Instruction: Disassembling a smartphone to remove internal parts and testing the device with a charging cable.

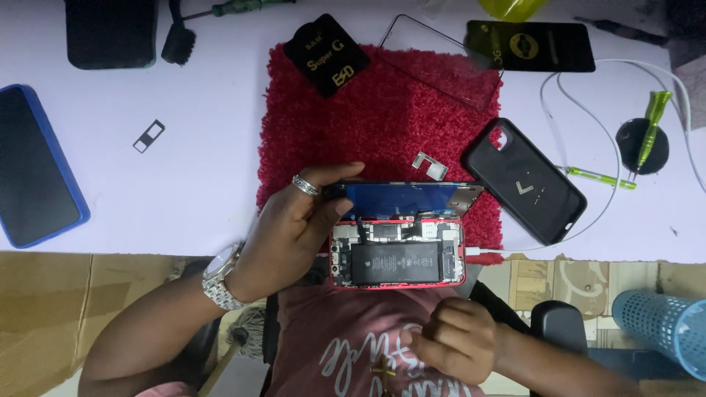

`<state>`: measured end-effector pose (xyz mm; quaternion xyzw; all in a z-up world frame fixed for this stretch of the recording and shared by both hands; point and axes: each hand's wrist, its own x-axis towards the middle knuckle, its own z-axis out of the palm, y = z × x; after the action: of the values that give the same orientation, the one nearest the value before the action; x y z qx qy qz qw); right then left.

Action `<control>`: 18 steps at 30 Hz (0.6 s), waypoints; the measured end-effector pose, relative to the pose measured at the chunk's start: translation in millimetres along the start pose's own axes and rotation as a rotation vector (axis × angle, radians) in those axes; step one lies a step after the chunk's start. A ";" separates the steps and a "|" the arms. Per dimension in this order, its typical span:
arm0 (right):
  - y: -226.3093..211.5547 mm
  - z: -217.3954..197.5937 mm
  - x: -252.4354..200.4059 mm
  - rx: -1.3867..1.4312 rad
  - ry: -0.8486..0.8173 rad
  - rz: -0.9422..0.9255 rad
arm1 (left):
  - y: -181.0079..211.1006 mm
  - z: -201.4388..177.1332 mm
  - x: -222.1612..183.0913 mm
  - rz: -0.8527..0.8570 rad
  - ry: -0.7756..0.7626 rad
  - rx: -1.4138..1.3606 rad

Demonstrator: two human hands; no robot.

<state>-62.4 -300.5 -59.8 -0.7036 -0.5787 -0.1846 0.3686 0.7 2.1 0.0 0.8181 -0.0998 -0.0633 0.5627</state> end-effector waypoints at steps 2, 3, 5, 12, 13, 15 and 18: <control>-5.8 0.3 19.0 0.005 0.064 -0.010 | 1.7 -0.3 -0.8 -0.037 -0.009 0.005; -8.6 0.5 28.8 0.009 0.127 -0.026 | 2.7 -0.8 -1.4 -0.070 -0.014 0.012; -8.5 -6.8 15.1 -0.122 0.080 -0.100 | 3.9 -0.4 -1.5 -0.076 -0.013 -0.008; -2.1 -37.2 43.6 -0.710 -0.168 0.077 | 9.7 -1.6 -0.9 -0.044 -0.009 0.004; -0.2 -36.3 47.6 -0.712 -0.168 0.074 | 8.6 -0.8 -0.5 -0.041 -0.006 0.005; 2.2 -33.9 56.5 -0.792 -0.251 0.202 | 7.0 0.0 -0.3 -0.002 0.005 -0.021; 8.8 -28.9 71.5 -0.701 -0.278 0.268 | 7.0 0.4 -0.7 0.027 0.005 -0.048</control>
<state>-30.4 -273.7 5.7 -0.8742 -0.4282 -0.2243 0.0449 -0.8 -0.5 6.3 0.8032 -0.1080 -0.0560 0.5831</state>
